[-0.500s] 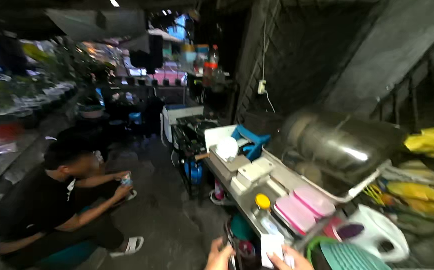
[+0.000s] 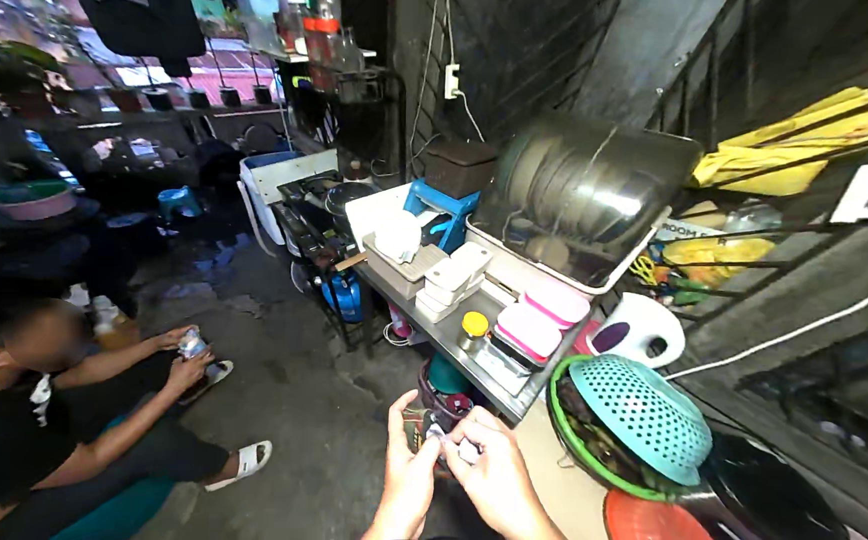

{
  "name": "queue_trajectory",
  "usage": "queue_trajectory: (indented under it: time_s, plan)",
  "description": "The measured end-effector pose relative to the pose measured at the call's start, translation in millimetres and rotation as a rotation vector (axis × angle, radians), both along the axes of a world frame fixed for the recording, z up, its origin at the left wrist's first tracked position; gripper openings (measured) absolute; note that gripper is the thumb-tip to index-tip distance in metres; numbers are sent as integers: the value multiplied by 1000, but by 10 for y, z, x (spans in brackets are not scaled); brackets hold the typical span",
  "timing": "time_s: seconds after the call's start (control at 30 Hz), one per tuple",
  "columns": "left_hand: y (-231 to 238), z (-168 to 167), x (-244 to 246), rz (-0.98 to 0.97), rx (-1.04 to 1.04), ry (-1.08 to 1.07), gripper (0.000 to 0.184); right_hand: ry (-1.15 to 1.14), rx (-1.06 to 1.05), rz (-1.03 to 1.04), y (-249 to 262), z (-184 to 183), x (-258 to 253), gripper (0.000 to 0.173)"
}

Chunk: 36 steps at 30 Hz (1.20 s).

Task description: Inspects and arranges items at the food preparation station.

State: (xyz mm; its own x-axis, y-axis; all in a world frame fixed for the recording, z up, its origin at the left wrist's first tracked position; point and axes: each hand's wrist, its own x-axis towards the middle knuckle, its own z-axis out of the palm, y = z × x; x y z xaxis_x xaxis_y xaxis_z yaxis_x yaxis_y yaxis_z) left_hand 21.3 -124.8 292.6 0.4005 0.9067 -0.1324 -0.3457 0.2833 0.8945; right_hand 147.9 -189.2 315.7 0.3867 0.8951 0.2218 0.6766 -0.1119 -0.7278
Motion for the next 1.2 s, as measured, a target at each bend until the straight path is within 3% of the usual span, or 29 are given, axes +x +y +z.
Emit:
queue_trajectory:
  time_s: [0.07, 0.17, 0.23, 0.3, 0.37, 0.47, 0.67, 0.77, 0.87, 1.0, 1.1, 1.2]
  plan:
    - [6, -31, -56, -41, 93, 77, 66, 60, -102, 7, 25, -10, -6, 5]
    - [9, -140, -108, -97, 258, 226, 59, 79, -54, -69, 93, -92, -28, 4]
    - [-7, -168, -116, -122, 257, 279, 57, 86, -86, -17, 105, -99, -38, 4]
    - [14, -144, -134, -145, 149, 211, 48, 116, -231, 178, 111, -19, 25, 16]
    - [33, -118, -170, -159, -39, 77, 40, 212, -335, 353, 94, 79, 125, 40]
    - [75, -112, -223, -147, -164, 30, 38, 349, -236, 302, 19, 127, 183, 42]
    - [101, -103, -257, -121, -127, 132, 44, 732, 12, 115, -38, 73, -20, 51]
    - [73, -87, -242, -140, -96, 136, 47, 488, -76, 0, -8, 97, -177, 49]
    - [65, -145, -215, -138, -53, 93, 49, 325, 101, -168, 17, -70, -294, 48]
    - [66, -203, -199, -191, -1, 54, 53, 156, 224, -277, 18, -267, -280, 7]
    - [71, -234, -183, -255, 37, 56, 55, 86, 182, -253, 17, -334, -273, 9]
    - [120, -273, -198, -292, 83, -16, 46, 68, -39, -136, -15, -255, -244, 14]
